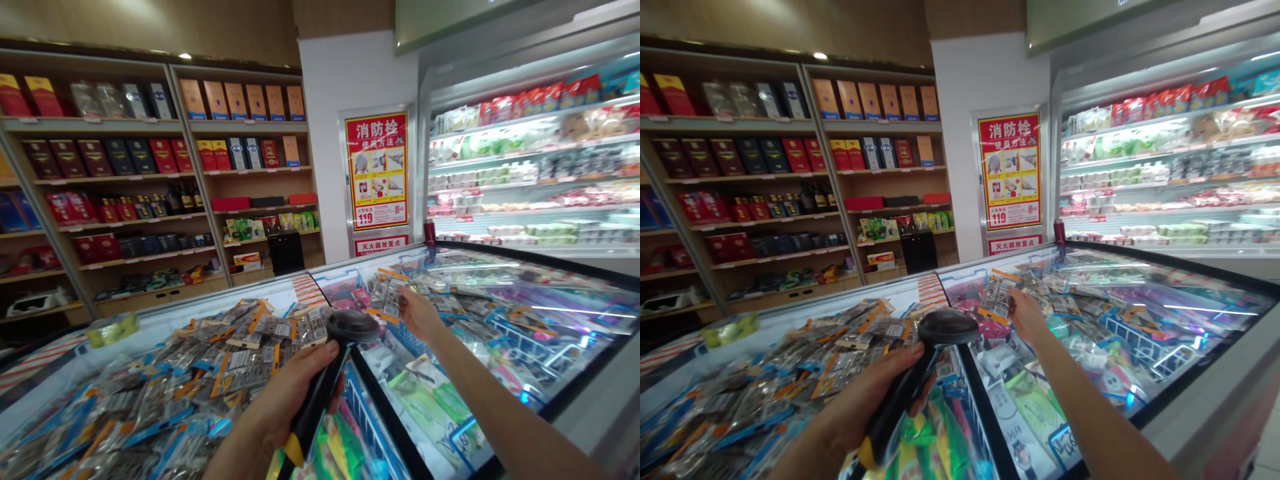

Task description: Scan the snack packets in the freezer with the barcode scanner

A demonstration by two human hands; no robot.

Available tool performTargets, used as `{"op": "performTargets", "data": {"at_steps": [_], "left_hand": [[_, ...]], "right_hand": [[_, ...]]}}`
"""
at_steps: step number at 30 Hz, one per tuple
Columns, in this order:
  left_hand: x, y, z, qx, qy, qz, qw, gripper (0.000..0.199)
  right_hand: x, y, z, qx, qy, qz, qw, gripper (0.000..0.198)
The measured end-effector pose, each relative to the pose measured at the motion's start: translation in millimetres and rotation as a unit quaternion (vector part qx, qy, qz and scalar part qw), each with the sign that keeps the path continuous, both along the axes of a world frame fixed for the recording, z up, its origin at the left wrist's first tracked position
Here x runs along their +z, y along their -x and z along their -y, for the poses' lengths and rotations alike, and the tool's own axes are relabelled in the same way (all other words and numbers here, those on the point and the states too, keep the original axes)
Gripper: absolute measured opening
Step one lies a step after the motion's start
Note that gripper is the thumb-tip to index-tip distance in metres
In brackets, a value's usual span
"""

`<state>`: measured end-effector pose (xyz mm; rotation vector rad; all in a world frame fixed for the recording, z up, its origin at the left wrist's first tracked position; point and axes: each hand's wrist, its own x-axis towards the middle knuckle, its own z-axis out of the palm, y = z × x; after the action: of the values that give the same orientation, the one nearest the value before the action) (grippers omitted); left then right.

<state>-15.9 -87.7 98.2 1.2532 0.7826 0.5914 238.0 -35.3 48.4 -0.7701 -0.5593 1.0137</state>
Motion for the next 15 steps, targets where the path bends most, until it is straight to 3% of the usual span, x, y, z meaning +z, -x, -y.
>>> {"op": "performTargets", "data": {"at_steps": [6,11,15], "left_hand": [[9.1,11.4,5.8,-0.007,-0.030,0.026,0.999,0.037],[6.5,49.2,9.7,0.100,0.016,0.047,0.994,0.032],[6.2,86.1,11.9,0.189,0.009,0.047,0.981,0.028]], "right_hand": [[-10.0,-1.2,-5.1,-0.009,0.016,0.014,1.000,0.013],[-18.9,11.0,-8.2,-0.024,0.045,0.044,0.998,0.015],[-21.8,39.2,-19.6,0.010,0.003,0.090,0.996,0.008]]}}
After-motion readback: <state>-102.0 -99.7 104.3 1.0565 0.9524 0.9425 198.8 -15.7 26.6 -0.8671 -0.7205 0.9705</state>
